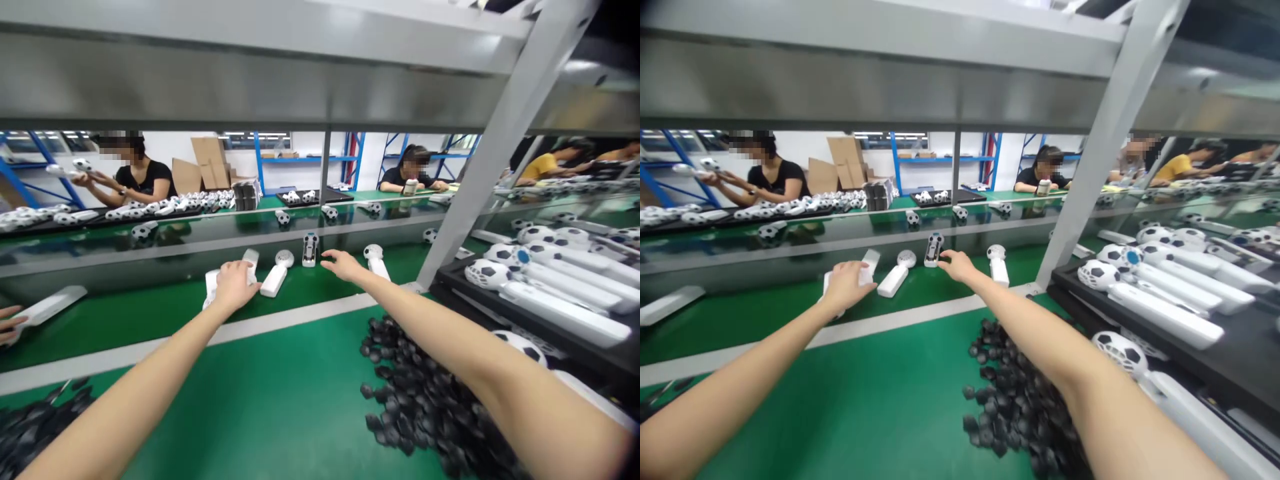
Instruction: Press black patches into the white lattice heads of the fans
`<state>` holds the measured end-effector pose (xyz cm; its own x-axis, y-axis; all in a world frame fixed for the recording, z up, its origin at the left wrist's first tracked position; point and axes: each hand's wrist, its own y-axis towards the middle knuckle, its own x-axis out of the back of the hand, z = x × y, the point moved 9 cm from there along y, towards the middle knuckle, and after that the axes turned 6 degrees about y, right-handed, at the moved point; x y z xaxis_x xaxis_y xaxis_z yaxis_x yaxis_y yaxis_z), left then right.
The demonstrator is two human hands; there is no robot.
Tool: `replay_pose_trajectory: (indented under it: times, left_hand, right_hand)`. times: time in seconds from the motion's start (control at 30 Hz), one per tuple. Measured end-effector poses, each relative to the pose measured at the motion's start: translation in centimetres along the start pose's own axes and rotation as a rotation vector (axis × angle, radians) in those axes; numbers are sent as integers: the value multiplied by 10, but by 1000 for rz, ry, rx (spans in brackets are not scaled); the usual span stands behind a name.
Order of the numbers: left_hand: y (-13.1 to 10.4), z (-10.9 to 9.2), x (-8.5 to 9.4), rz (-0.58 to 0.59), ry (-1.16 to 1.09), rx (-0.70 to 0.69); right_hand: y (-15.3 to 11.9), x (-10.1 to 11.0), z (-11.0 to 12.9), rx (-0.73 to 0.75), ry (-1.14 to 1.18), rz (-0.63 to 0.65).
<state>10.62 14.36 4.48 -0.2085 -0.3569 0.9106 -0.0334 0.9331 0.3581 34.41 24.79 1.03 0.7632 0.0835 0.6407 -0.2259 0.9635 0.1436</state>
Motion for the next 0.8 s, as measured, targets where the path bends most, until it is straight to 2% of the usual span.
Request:
replay_pose_trajectory:
  times: [0.1,0.2,0.27,0.3,0.33,0.4,0.47,0.53,0.6,0.7,0.77,0.8]
  left_hand:
    - [25,-17,-41,25,85,-35]
    - [34,-35,-89,99,132,-22]
    - [35,-39,-103,139,156,3]
    - [33,-41,-103,152,166,2]
    - [28,-43,-98,162,175,-14]
    - [8,-46,-77,179,194,-72]
    - [-25,-45,-50,198,215,-135]
    - [-69,-37,-26,213,249,-186]
    - [-113,-21,-6,192,328,-220]
    - [-164,15,13,165,387,-151]
    - [-185,29,24,134,317,-72]
    - [-192,30,28,130,213,-27]
  right_hand:
    - [44,-23,-7,-67,-32,-21]
    - [67,-52,-17,-136,-16,-38]
    - [72,-64,-23,-164,25,-52]
    - [72,-65,-25,-174,57,-57]
    - [70,-64,-27,-186,98,-60]
    - [62,-55,-28,-217,208,-56]
    - [46,-43,-24,-254,353,-24]
    - [21,-31,-14,-281,517,45]
    - [-16,-25,3,-286,676,144]
    - [-87,-25,32,-277,884,297]
    - [-140,-39,52,-318,1144,443]
    - [-167,-49,61,-358,1283,514]
